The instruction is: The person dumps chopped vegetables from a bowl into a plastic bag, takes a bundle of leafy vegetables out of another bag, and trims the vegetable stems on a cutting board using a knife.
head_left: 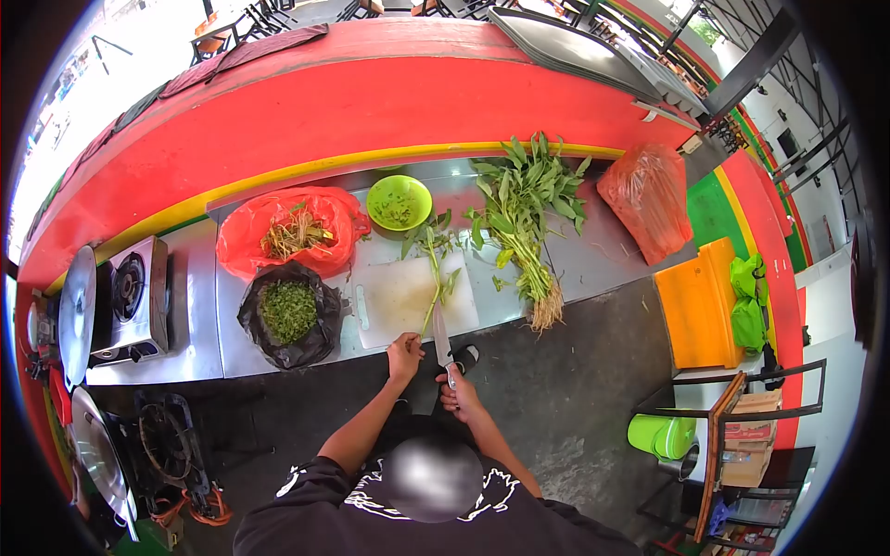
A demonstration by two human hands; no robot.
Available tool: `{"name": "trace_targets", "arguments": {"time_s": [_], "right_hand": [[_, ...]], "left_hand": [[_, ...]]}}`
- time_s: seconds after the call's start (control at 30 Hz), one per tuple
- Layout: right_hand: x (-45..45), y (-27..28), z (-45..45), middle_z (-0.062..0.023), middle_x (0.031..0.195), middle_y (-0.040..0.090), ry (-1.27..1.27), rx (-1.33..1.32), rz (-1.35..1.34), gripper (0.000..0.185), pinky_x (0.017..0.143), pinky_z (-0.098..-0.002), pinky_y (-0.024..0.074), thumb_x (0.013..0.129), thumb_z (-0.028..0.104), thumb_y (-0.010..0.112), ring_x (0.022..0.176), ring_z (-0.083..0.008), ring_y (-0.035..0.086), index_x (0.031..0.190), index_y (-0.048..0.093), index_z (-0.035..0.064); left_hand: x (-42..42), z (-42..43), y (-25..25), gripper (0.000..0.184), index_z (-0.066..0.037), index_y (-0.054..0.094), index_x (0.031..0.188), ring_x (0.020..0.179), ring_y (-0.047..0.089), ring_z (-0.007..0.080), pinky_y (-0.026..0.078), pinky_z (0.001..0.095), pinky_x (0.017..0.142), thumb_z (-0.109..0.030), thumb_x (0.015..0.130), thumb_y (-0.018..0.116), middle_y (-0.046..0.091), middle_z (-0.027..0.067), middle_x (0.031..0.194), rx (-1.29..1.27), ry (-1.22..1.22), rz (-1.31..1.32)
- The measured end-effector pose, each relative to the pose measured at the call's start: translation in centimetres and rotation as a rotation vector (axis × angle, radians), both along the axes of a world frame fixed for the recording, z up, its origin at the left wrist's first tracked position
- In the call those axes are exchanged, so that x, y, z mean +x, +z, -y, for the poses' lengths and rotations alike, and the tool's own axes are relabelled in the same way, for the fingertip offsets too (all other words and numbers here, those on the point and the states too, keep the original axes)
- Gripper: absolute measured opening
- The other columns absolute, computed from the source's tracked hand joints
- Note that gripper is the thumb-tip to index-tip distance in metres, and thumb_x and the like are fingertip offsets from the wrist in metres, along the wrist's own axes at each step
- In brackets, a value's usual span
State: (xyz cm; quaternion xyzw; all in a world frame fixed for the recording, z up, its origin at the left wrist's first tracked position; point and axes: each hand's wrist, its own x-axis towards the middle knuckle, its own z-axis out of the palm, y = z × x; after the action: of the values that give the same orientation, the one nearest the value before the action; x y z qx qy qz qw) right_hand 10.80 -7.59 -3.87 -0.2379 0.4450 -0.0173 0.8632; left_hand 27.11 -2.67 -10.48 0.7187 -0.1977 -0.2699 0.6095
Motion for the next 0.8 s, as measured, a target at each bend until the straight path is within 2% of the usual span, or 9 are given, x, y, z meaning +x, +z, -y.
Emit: {"name": "trace_targets", "arguments": {"time_s": [0.07,0.1,0.17,0.37,0.47,0.6,0.67,0.8], "right_hand": [[0.4,0.2,-0.4,0.0062,0.049,0.026,0.057,-0.151,-0.149,0.056,0.035,-0.0231,0.0178,0.094,0.060,0.042,0.037,-0.0055,0.023,0.093,0.055,0.0063],[0.4,0.1,-0.5,0.0062,0.049,0.026,0.053,-0.152,-0.151,0.056,0.035,-0.0231,0.0178,0.094,0.060,0.042,0.037,-0.0055,0.023,0.093,0.055,0.0063],[0.5,-0.1,-0.7,0.0064,0.049,0.027,0.083,-0.312,-0.209,0.058,0.036,-0.0234,0.0177,0.093,0.062,0.043,0.037,-0.0052,0.024,0.090,0.055,0.0062],[0.7,-0.3,-0.8,0.0067,0.049,0.029,0.099,-0.423,-0.258,0.059,0.037,-0.0237,0.0180,0.091,0.064,0.044,0.038,-0.0051,0.025,0.087,0.056,0.0064],[0.4,-1.5,-0.6,0.0068,0.050,0.028,0.108,-0.402,-0.255,0.059,0.037,-0.0239,0.0179,0.091,0.064,0.044,0.038,-0.0051,0.025,0.087,0.056,0.0059],[0.2,-0.9,-0.3,0.0067,0.050,0.027,0.106,-0.355,-0.214,0.059,0.037,-0.0240,0.0178,0.091,0.064,0.045,0.038,-0.0051,0.025,0.089,0.056,0.0054],[0.1,-0.4,0.0,0.0067,0.050,0.026,0.117,-0.298,-0.171,0.059,0.037,-0.0239,0.0178,0.091,0.063,0.045,0.038,-0.0050,0.024,0.091,0.056,0.0051],[-0.3,-0.6,0.3,0.0069,0.050,0.025,0.125,-0.285,-0.144,0.060,0.037,-0.0238,0.0180,0.091,0.063,0.045,0.038,-0.0048,0.024,0.093,0.056,0.0049]], "left_hand": [[0.0,-0.1,0.0,0.011,0.006,0.061,0.097,0.059,0.066,0.0144,0.053,0.0254,0.051,0.000,0.090,0.055,0.065,0.0095,0.076,0.011,-0.024,0.013],[0.1,-0.1,0.1,0.011,0.006,0.061,0.097,0.059,0.066,0.0144,0.053,0.0254,0.051,0.000,0.090,0.055,0.065,0.0095,0.076,0.010,-0.029,0.012],[0.3,-0.2,0.2,0.013,0.006,0.061,0.099,0.059,0.066,0.0142,0.053,0.0255,0.051,0.001,0.090,0.053,0.066,0.0104,0.078,-0.016,-0.047,-0.040],[1.0,-0.8,-0.4,0.014,0.005,0.061,0.100,0.058,0.064,0.0140,0.052,0.0256,0.051,-0.001,0.091,0.053,0.066,0.0124,0.079,-0.039,-0.050,-0.133],[1.3,-1.2,-0.7,0.016,0.005,0.062,0.100,0.057,0.063,0.0140,0.051,0.0263,0.052,-0.007,0.090,0.059,0.066,0.0116,0.075,0.021,-0.015,-0.013],[1.5,-1.3,2.2,0.020,0.004,0.063,0.098,0.057,0.063,0.0139,0.050,0.0270,0.054,-0.012,0.087,0.065,0.066,0.0108,0.073,0.089,-0.036,0.081],[1.7,-1.3,2.3,0.023,0.004,0.064,0.097,0.058,0.063,0.0136,0.050,0.0264,0.056,-0.015,0.086,0.068,0.067,0.0104,0.073,0.121,-0.058,0.304],[1.9,-0.6,3.9,0.021,0.004,0.064,0.097,0.061,0.063,0.0129,0.051,0.0258,0.059,-0.014,0.087,0.067,0.068,0.0102,0.074,0.094,-0.081,0.094]]}}
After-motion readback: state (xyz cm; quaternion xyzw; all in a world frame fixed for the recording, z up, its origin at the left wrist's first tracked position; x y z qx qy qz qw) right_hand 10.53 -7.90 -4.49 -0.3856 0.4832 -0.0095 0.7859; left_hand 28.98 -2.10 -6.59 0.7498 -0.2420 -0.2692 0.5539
